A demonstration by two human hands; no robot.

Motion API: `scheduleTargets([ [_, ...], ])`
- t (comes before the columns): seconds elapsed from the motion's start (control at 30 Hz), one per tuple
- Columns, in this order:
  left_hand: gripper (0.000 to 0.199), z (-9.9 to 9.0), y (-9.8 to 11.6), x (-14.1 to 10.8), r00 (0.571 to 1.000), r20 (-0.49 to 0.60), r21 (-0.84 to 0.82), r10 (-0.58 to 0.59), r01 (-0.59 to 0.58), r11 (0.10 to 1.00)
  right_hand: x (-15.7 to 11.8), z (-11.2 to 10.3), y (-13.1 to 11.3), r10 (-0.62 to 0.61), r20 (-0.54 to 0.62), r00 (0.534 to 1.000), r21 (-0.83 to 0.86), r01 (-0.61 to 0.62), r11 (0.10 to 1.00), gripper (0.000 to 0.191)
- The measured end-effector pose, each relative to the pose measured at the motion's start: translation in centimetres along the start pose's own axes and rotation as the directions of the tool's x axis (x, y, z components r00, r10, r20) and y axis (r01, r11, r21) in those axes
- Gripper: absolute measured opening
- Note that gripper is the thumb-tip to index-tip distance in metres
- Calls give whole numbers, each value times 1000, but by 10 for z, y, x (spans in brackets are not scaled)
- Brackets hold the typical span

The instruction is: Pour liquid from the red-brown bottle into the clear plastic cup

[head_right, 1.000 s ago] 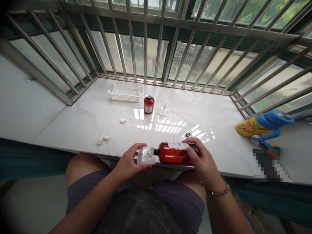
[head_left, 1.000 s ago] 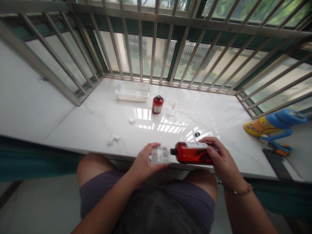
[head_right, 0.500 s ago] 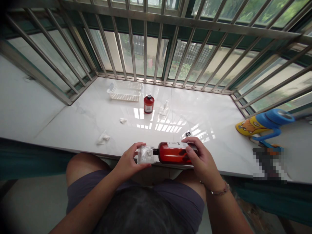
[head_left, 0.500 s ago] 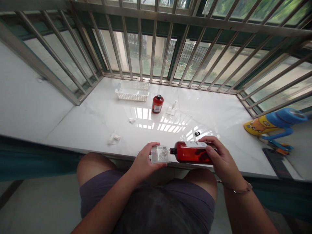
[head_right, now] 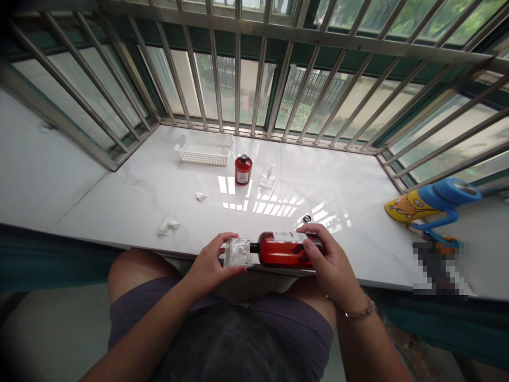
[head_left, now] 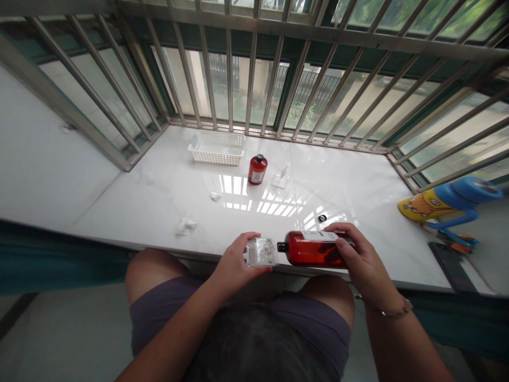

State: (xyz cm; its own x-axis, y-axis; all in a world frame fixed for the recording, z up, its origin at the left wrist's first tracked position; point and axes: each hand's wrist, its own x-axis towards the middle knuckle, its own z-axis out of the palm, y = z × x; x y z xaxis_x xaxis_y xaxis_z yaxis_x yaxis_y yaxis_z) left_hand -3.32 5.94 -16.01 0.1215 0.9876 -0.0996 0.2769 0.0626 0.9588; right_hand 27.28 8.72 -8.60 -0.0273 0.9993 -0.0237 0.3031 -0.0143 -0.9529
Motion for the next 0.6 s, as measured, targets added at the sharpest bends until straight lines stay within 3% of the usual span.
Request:
scheduleTargets([
  [0.6, 76, 2, -7, 2, 1000, 9, -47, 0, 1, 999, -2, 2, -6, 15, 21, 1000, -13, -15, 1000, 37],
])
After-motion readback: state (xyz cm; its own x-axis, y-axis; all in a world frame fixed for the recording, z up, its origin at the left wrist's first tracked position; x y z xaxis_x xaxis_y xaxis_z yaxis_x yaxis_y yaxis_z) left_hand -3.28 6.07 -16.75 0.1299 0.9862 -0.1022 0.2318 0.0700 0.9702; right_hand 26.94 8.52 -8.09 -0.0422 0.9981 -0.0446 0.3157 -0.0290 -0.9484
